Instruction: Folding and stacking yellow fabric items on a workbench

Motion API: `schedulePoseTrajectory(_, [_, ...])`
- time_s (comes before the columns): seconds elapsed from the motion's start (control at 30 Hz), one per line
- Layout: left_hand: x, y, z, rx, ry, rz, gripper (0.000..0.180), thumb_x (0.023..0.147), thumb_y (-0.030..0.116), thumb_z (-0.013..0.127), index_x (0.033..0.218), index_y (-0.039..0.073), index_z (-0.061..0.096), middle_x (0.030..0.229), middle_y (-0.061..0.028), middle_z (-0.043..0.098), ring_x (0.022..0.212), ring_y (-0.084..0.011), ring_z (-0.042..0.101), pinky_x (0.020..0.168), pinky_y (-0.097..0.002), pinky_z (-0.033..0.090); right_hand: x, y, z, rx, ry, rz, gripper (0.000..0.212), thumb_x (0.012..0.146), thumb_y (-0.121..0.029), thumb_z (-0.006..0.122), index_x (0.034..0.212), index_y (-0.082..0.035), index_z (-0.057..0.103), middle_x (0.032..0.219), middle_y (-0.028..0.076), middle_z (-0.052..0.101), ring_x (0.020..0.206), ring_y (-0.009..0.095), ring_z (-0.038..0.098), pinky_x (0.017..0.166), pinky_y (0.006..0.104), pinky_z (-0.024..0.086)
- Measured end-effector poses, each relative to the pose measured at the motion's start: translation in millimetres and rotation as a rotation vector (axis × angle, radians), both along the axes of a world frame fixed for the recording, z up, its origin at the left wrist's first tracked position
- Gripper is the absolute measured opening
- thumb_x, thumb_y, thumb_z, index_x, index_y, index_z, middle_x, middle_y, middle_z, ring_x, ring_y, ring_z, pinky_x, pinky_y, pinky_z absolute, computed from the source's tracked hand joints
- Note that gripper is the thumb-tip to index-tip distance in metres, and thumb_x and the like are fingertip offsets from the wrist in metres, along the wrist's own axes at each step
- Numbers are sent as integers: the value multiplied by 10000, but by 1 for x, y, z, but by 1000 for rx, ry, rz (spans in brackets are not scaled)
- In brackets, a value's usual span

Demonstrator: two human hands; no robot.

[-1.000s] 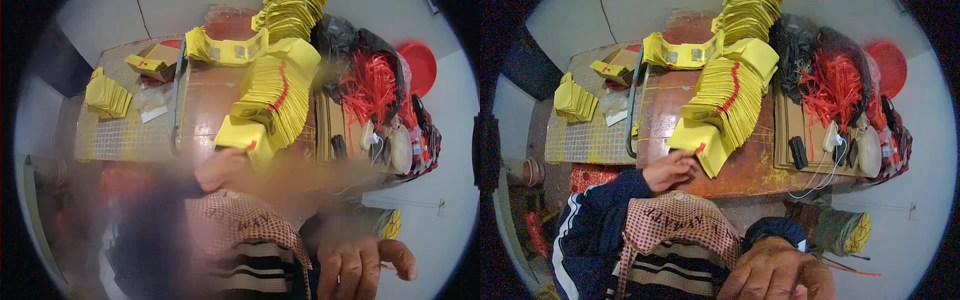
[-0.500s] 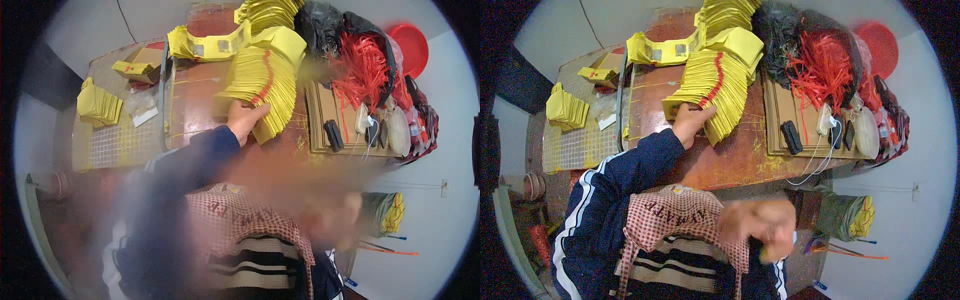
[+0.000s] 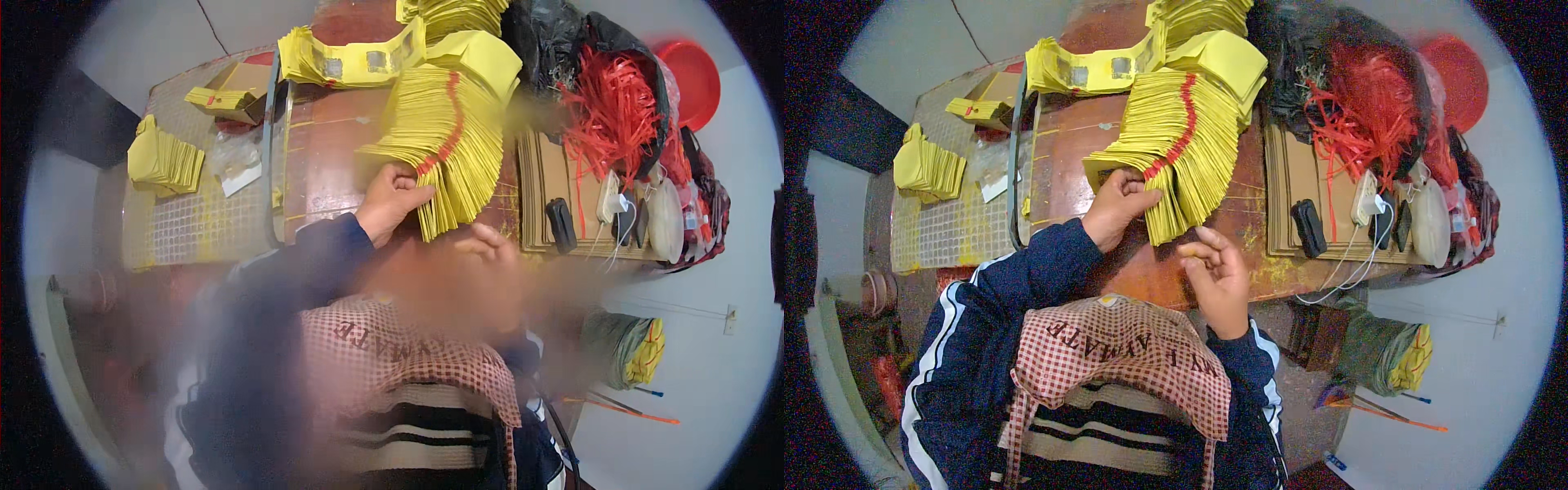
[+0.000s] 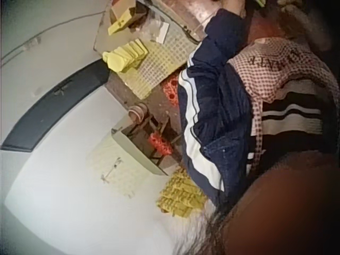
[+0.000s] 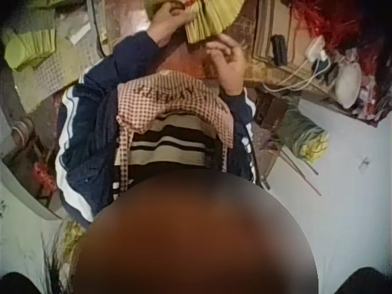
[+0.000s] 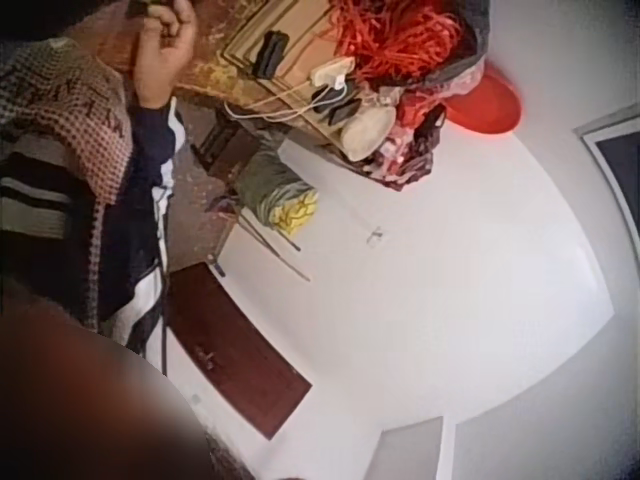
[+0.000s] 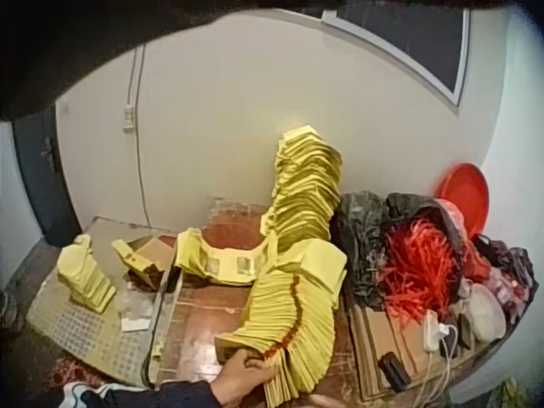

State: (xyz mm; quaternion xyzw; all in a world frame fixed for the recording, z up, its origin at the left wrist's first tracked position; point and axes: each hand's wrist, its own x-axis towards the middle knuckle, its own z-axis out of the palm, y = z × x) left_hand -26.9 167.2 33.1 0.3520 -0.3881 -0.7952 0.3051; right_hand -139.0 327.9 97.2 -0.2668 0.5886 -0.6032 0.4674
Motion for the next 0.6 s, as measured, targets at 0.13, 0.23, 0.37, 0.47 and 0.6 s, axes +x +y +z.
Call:
schedulePoseTrajectory(0.13, [2,-1,1,-26,-25,10,412,770,35,664,1113,-40,449,946,-78,565,844,-133,554,784,-259,463,-1,-20,-31,-7,458,-53,350,841,-13,567,1173,44,471,1001,109,606,879,126,575,802,247,454])
schedulePoseTrajectory(0.23, [4,-2,-7,-74,-41,2,418,762,28,662,1114,-39,446,949,-76,559,843,-133,551,785,-260,459,3,-27,-43,-139,718,-184,362,797,-37,605,1134,46,503,1042,150,575,916,205,561,807,310,457])
schedulePoseTrajectory(0.37, [8,0,-5,-28,-31,15,417,761,25,659,1111,-37,443,957,-77,555,846,-131,550,776,-258,457,-1,-50,-42,-149,1088,-248,478,745,-70,645,1174,37,463,1105,201,509,1030,327,475,905,420,361])
schedulePoseTrajectory(0.47, [10,0,-3,-6,-27,19,416,765,33,664,1107,-38,439,952,-75,550,841,-134,549,775,-254,455,2,-58,-34,-83,1199,-239,617,708,-101,681,1237,25,389,1186,230,434,1124,381,390,964,471,282])
schedulePoseTrajectory(0.6, [1,3,13,-24,-2,33,452,762,80,697,1108,-25,425,916,-65,539,792,-121,550,707,-239,470,2,-66,-39,-88,1273,-317,704,661,-112,709,1258,21,359,1206,229,413,1140,379,375,974,480,267])
